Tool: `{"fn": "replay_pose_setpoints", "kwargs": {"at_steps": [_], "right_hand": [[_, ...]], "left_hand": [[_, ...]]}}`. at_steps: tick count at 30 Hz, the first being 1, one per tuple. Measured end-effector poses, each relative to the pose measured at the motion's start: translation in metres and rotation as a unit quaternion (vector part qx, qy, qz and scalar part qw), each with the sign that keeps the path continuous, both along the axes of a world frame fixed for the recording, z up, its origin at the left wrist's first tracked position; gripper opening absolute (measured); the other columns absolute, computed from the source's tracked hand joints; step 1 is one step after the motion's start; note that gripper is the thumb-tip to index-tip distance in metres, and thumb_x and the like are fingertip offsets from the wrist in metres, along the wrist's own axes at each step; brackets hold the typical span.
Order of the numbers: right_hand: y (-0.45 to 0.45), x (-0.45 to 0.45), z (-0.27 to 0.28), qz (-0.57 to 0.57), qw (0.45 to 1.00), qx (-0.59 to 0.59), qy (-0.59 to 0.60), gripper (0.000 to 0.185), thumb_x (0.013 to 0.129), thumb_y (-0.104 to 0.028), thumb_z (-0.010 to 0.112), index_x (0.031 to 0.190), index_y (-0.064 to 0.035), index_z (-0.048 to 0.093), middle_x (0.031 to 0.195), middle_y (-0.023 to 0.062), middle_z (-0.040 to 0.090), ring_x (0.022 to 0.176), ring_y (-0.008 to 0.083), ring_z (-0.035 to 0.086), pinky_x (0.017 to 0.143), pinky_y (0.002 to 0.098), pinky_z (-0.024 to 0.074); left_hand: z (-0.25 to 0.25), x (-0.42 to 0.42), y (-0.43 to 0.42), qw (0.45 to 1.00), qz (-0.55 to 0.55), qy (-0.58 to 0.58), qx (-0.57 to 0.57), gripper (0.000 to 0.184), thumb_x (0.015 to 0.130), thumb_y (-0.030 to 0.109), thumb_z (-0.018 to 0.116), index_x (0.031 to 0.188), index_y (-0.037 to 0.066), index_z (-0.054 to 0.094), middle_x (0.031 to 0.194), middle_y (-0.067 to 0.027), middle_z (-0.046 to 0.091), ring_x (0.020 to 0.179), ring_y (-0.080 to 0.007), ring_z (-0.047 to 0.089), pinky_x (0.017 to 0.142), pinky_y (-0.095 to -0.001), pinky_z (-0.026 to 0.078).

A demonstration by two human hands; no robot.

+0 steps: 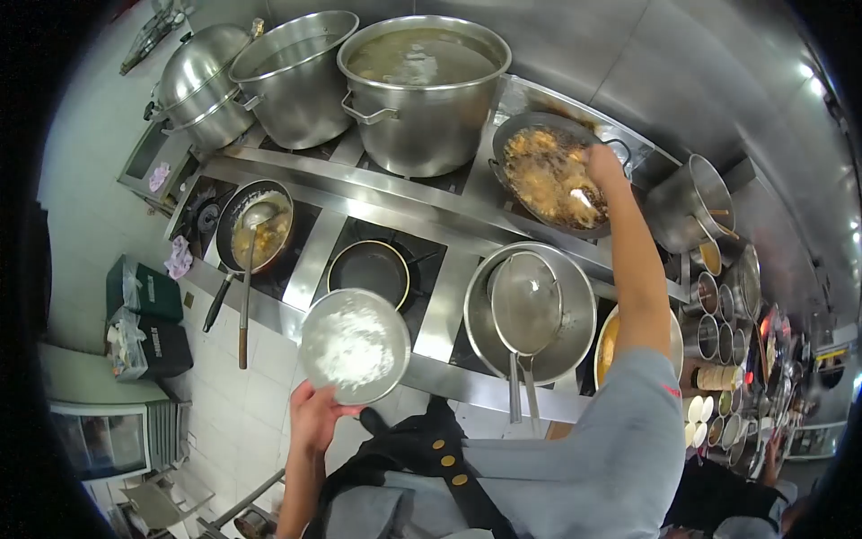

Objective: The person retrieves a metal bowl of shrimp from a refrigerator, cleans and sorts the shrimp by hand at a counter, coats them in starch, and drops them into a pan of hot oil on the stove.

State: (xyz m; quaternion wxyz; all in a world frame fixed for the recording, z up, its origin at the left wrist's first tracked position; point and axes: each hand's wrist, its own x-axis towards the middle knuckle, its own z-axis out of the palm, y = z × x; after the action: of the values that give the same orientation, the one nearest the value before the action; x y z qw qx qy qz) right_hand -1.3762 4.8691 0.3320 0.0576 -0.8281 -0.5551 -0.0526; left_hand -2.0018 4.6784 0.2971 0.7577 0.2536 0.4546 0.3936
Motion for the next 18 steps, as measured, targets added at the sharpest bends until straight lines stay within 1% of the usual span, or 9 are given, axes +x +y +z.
{"fn": "replay_pose_setpoints", "kwargs": {"at_steps": [2,4,6,7,8,9,10,14,18], "right_hand": [[-0.006,-0.041,0.044,0.054,0.993,0.049,-0.092,0.031,0.07,-0.001,0.057,0.1,-0.0021,0.064,0.103,0.027,0.06,0.095,0.0394,0.058,0.085,0.0418,0.0471],[-0.029,-0.14,0.105,0.05,0.991,0.12,-0.041,0.037,0.067,0.004,0.056,0.103,-0.0019,0.064,0.107,0.0261,0.059,0.098,0.0382,0.058,0.086,0.0408,0.0469],[-0.047,-0.245,0.14,0.079,0.964,0.196,0.161,0.035,0.067,0.001,0.059,0.101,-0.0041,0.066,0.089,0.0169,0.066,0.08,0.026,0.065,0.074,0.0349,0.0508],[-0.051,-0.301,0.145,0.12,0.9,0.244,0.341,0.034,0.067,-0.001,0.062,0.1,-0.0056,0.066,0.081,0.0107,0.067,0.068,0.0184,0.063,0.066,0.0312,0.0512],[-0.046,-0.343,0.143,0.182,0.928,0.241,0.218,0.034,0.066,-0.001,0.062,0.099,-0.0067,0.067,0.077,0.0062,0.067,0.065,0.0133,0.061,0.062,0.0289,0.0512],[-0.047,-0.402,0.139,0.251,0.887,0.284,0.264,0.034,0.064,-0.002,0.066,0.098,-0.0081,0.068,0.077,0.0059,0.068,0.067,0.0122,0.062,0.061,0.0294,0.0521],[-0.053,-0.463,0.144,0.355,0.793,0.275,0.411,0.034,0.062,-0.003,0.067,0.095,-0.009,0.069,0.077,0.0072,0.068,0.068,0.0132,0.064,0.061,0.0305,0.0529],[-0.072,-0.711,0.128,0.504,0.747,0.224,0.372,0.033,0.058,-0.001,0.059,0.088,-0.0058,0.07,0.078,0.0153,0.067,0.073,0.0296,0.065,0.066,0.0374,0.0523],[-0.075,-0.889,0.081,0.545,0.706,0.054,0.45,0.036,0.057,0.0,0.061,0.092,-0.002,0.067,0.086,0.0198,0.064,0.087,0.0345,0.061,0.075,0.0412,0.0491]], "left_hand": [[0.01,-0.037,-0.009,1.0,0.018,0.004,0.002,0.028,0.086,0.001,0.049,0.11,-0.013,0.047,0.099,-0.024,0.061,0.08,-0.0345,0.066,0.061,-0.0375,0.06],[0.022,-0.074,-0.01,0.997,0.071,0.007,0.015,0.029,0.084,0.0,0.05,0.11,-0.012,0.047,0.099,-0.0222,0.06,0.079,-0.0327,0.065,0.059,-0.0368,0.06],[0.036,-0.107,-0.009,0.988,0.147,0.011,0.036,0.028,0.082,0.0,0.052,0.108,-0.009,0.048,0.099,-0.0199,0.059,0.077,-0.0296,0.064,0.059,-0.0358,0.059],[0.04,-0.13,-0.007,0.987,0.151,0.012,0.051,0.027,0.082,0.0,0.053,0.107,-0.008,0.049,0.098,-0.0191,0.059,0.076,-0.0284,0.063,0.06,-0.035,0.059],[0.041,-0.155,-0.007,0.986,0.151,0.012,0.065,0.026,0.081,0.001,0.054,0.106,-0.006,0.049,0.097,-0.0183,0.058,0.075,-0.0272,0.062,0.061,-0.0343,0.059],[0.046,-0.181,-0.006,0.987,0.128,0.021,0.093,0.027,0.082,0.004,0.054,0.107,-0.006,0.05,0.098,-0.0166,0.059,0.078,-0.0249,0.062,0.068,-0.0338,0.058],[0.047,-0.213,-0.007,0.986,0.112,0.032,0.122,0.028,0.083,0.007,0.055,0.108,-0.006,0.051,0.099,-0.0149,0.06,0.081,-0.0226,0.062,0.075,-0.0333,0.056],[0.019,-0.364,0.004,0.983,0.092,-0.066,0.147,0.02,0.084,0.001,0.052,0.102,-0.005,0.059,0.096,-0.0163,0.062,0.091,-0.0272,0.06,0.08,-0.0378,0.051],[0.028,-0.451,0.009,0.977,0.175,0.006,0.119,0.024,0.083,0.002,0.053,0.104,-0.009,0.056,0.1,-0.0204,0.062,0.091,-0.0299,0.06,0.084,-0.0401,0.052]]}}
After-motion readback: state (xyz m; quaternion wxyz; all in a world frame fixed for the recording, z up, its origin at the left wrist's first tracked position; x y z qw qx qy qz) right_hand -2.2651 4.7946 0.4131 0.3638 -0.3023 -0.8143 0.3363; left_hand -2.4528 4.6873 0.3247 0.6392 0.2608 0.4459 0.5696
